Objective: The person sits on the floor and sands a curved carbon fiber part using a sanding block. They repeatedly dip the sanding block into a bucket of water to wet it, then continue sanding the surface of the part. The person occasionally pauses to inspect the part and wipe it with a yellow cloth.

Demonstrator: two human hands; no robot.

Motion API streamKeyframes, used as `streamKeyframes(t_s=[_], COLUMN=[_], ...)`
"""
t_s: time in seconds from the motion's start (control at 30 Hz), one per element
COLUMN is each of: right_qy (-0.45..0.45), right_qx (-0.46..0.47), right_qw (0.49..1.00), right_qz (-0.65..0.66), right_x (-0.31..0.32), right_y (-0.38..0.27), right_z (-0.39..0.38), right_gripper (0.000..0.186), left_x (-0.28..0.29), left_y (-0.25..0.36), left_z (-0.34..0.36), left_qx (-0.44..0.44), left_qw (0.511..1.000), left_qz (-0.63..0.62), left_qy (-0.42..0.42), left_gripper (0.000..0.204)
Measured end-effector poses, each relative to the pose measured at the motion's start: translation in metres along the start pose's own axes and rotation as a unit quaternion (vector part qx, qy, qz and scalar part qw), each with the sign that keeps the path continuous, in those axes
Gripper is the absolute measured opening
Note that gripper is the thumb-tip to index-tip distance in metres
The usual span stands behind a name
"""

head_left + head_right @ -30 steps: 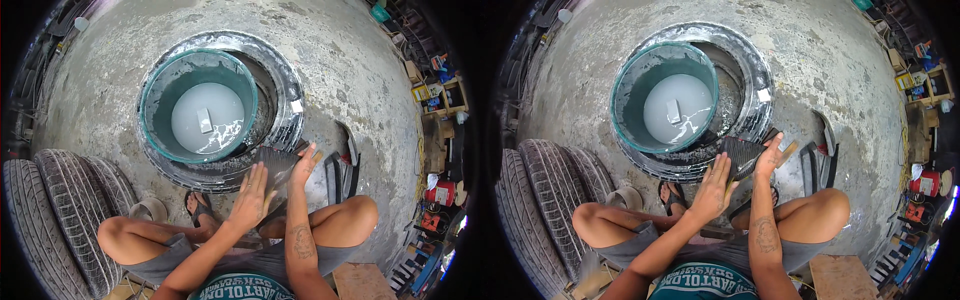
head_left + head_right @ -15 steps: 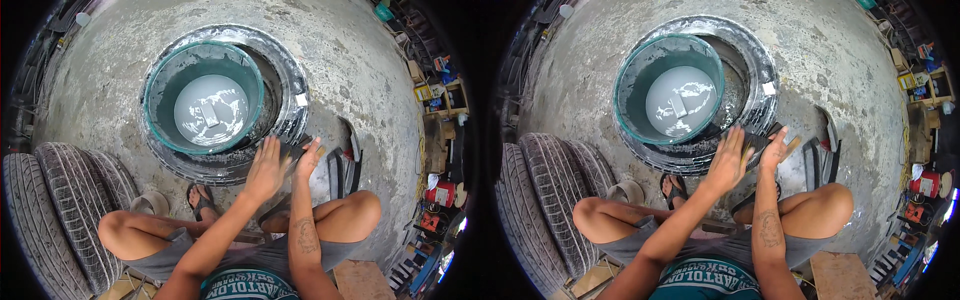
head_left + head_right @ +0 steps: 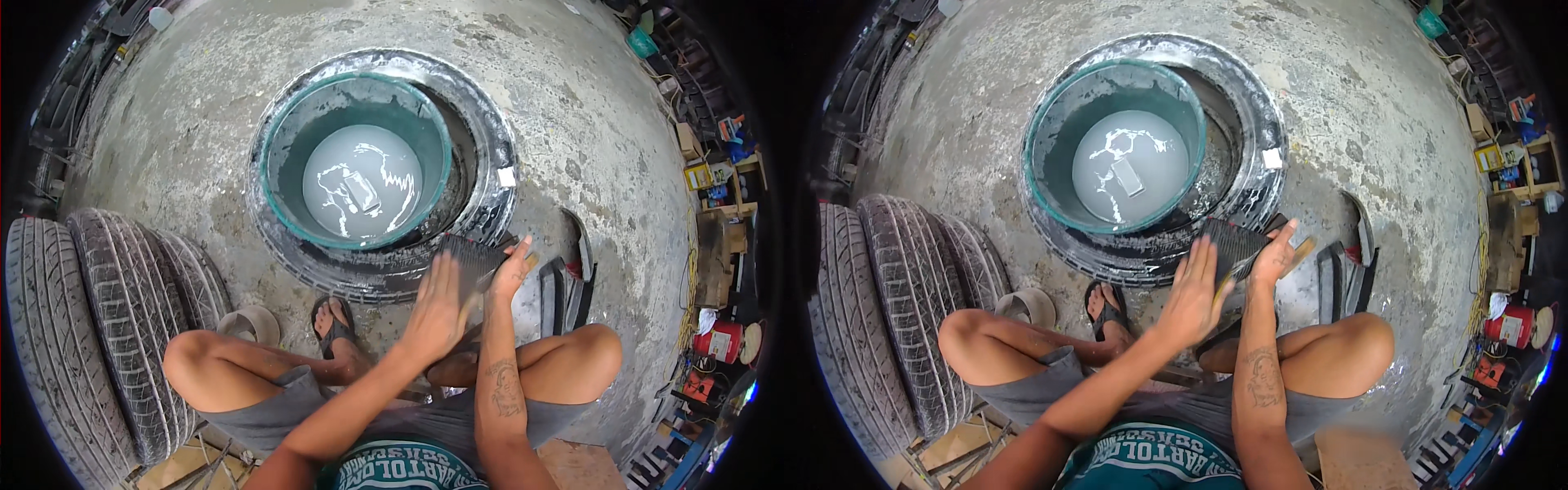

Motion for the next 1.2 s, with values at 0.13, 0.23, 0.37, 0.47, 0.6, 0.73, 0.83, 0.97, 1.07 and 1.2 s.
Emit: streamKeyframes(t_s=[0.13, 0.23, 0.37, 0.47, 0.6, 0.73, 0.83, 0.97, 1.07, 1.2], right_qy=[0.007, 0.035, 0.008, 0.015, 0.031, 0.018, 0.004, -0.01, -0.026, -0.078], right_qx=[0.021, 0.051, 0.011, 0.02, 0.018, 0.045, 0.063, 0.04, 0.015, -0.042], right_qw=[0.999, 0.998, 0.999, 1.0, 0.999, 0.998, 0.998, 0.999, 0.999, 0.996], right_qz=[0.049, 0.01, 0.042, 0.011, 0.026, 0.034, -0.018, 0.014, 0.029, 0.025], right_x=[-0.01, 0.002, -0.009, -0.002, 0.003, -0.005, -0.01, -0.013, -0.021, -0.012], right_y=[-0.008, -0.005, 0.004, 0.007, 0.006, 0.002, -0.007, 0.006, 0.011, 0.033], right_z=[-0.01, 0.002, -0.004, -0.012, 0.006, 0.004, -0.012, 0.011, 0.016, 0.077], right_gripper=[0.074, 0.073, 0.075, 0.074, 0.075, 0.074, 0.073, 0.075, 0.076, 0.076], left_x=[-0.019, -0.002, -0.005, -0.004, 0.013, 0.007, 0.014, 0.056, 0.089, 0.108], left_y=[-0.028, -0.006, -0.015, -0.025, -0.001, -0.005, -0.017, -0.01, -0.028, -0.009], left_z=[0.055, -0.008, 0.03, 0.027, -0.057, -0.023, -0.012, -0.097, -0.115, -0.092], left_qx=[0.067, -0.003, 0.025, 0.041, 0.006, 0.009, 0.01, 0.042, 0.135, 0.069], left_qw=[0.997, 1.0, 0.999, 0.998, 1.0, 1.0, 0.998, 0.999, 0.984, 0.984], left_qz=[-0.03, -0.005, -0.022, -0.026, -0.012, -0.003, 0.008, -0.03, -0.112, -0.152], left_qy=[-0.011, 0.013, 0.024, 0.027, -0.026, 0.003, 0.058, 0.0, -0.01, 0.068], left_gripper=[0.067, 0.068, 0.068, 0.07, 0.077, 0.076, 0.069, 0.064, 0.062, 0.058])
Point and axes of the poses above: each hand's wrist, its own z-axis towards the middle knuckle, its own x-axis out of the back of the hand, y = z × x, the point moved 9 cm from there along z, towards the middle knuckle, and after that the axes turned 15 degrees about y, right-handed, at the moved point
